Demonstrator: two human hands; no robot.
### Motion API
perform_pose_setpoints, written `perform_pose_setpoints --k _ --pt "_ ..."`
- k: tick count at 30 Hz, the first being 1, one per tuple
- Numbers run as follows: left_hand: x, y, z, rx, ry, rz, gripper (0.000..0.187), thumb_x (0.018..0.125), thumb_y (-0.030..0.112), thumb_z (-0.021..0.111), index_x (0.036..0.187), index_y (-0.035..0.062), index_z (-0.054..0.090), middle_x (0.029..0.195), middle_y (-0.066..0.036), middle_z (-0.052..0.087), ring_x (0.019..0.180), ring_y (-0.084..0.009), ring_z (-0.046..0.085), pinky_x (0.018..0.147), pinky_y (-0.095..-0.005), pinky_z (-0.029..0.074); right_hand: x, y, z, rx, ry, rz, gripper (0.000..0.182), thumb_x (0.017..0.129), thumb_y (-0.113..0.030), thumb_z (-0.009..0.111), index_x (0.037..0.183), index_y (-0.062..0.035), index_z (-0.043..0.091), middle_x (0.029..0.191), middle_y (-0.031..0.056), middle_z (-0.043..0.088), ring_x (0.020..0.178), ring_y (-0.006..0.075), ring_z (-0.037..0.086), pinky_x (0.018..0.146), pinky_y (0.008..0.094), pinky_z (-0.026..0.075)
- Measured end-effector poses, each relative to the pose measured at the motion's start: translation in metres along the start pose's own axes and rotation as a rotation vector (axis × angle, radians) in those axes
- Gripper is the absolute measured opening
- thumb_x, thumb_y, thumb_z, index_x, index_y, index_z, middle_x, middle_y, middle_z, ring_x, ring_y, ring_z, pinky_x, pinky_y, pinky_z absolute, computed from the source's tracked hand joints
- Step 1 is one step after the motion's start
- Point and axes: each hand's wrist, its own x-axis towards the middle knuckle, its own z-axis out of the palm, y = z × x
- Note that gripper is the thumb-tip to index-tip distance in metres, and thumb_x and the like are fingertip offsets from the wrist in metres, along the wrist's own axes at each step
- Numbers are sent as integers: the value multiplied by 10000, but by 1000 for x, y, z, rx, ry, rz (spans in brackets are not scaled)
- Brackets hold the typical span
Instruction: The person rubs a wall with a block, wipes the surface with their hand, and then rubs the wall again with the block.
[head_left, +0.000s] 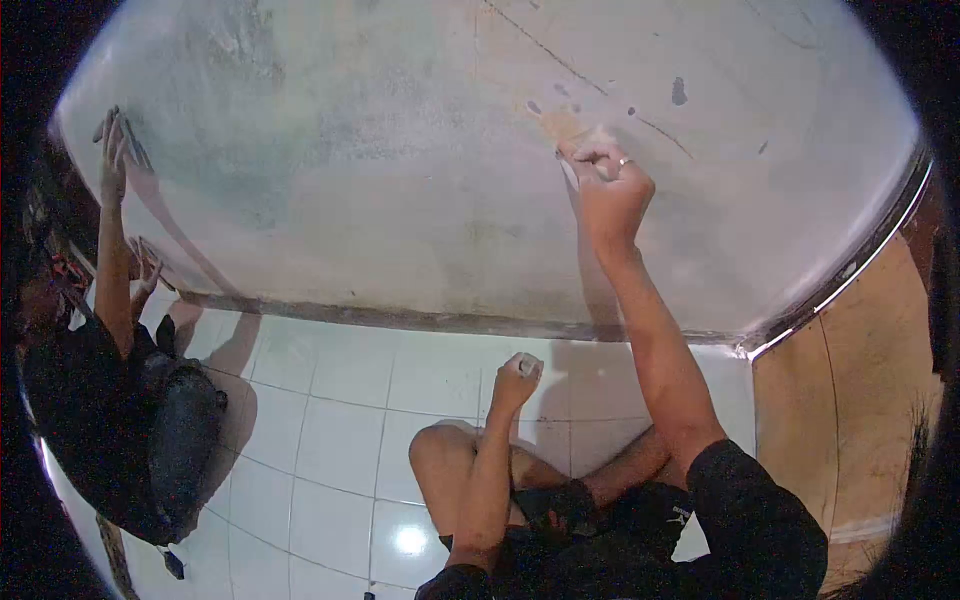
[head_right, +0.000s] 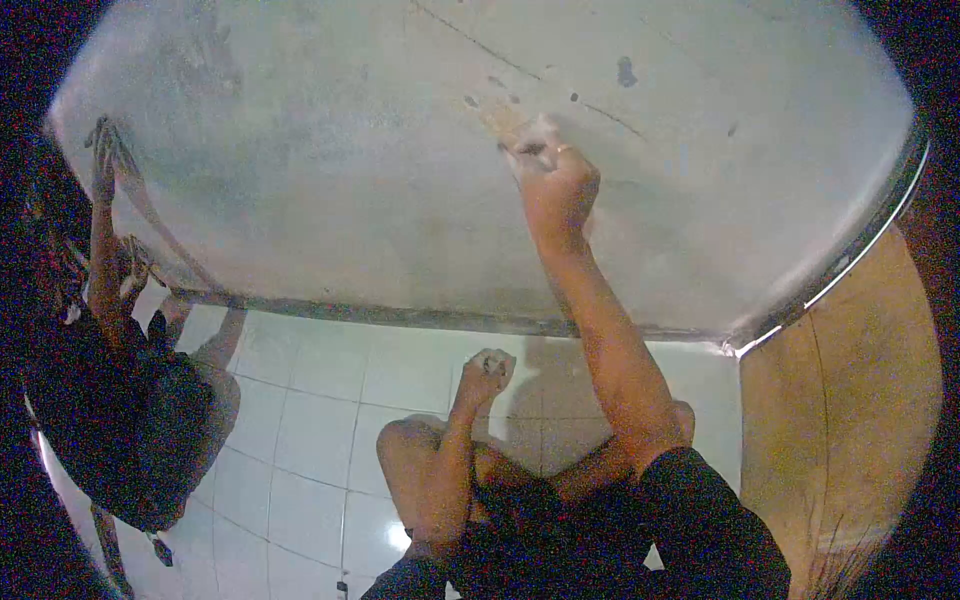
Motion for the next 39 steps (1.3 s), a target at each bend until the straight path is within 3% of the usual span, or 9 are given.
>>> perform_pose_setpoints --k 8,14,17,23,28,30,31,34,39 --pt "4 4 -2 18 -1 26 180 814 190 672 910 41 637 840 -145 686 790 -296 667 715 -366 516 -7 14 0 136 14 25 141 719 -182 802 762 -119 683 727 74 692 679 256 668 636 329 481" --pt "-4 5 2 56 8 43 158 812 180 667 882 40 642 815 -163 674 776 -330 660 708 -379 513 -17 31 -4 242 0 -18 141 715 -183 789 794 -125 688 772 109 696 677 287 663 617 346 479" --pt "1 19 -2 98 26 64 173 811 185 668 883 31 634 809 -180 666 763 -346 658 688 -382 513 -6 20 5 53 0 25 121 718 -58 795 748 -68 677 665 92 663 589 122 539 609 300 458" --pt "2 -24 9 178 -57 38 260 815 265 684 886 22 625 840 -212 666 776 -379 656 675 -396 516 -8 0 -9 148 46 93 136 704 -87 808 705 -65 673 657 97 658 589 166 553 608 301 454" --pt "-4 21 -1 49 25 67 221 824 224 678 911 26 630 809 -151 670 663 -268 610 729 -363 511 -4 23 3 88 32 -18 79 734 -116 761 763 -126 688 734 130 678 688 310 666 610 356 479" --pt "-3 21 -3 57 -16 -24 212 845 240 665 868 32 632 776 -143 656 692 -253 621 671 -336 500 -6 23 4 217 16 -16 75 736 -103 754 760 -123 685 734 136 676 682 314 664 611 360 480" --pt "-11 22 -5 63 3 97 214 850 244 658 876 33 632 778 -153 655 716 -271 638 691 -339 504 -5 25 -2 -54 20 -35 76 730 -111 755 757 -116 685 721 140 671 674 317 661 607 367 478" --pt "0 -11 16 129 -82 60 218 850 245 657 879 31 633 796 -165 659 752 -307 656 704 -358 509 -6 20 -4 225 21 -13 97 721 -148 768 773 -120 692 693 140 659 644 314 650 595 378 471" --pt "0 -10 10 135 22 58 247 807 258 704 879 37 622 771 -195 637 663 -275 639 651 -365 514 0 18 -3 -41 -49 11 83 729 -157 771 743 -135 692 671 107 654 599 271 630 567 362 459"
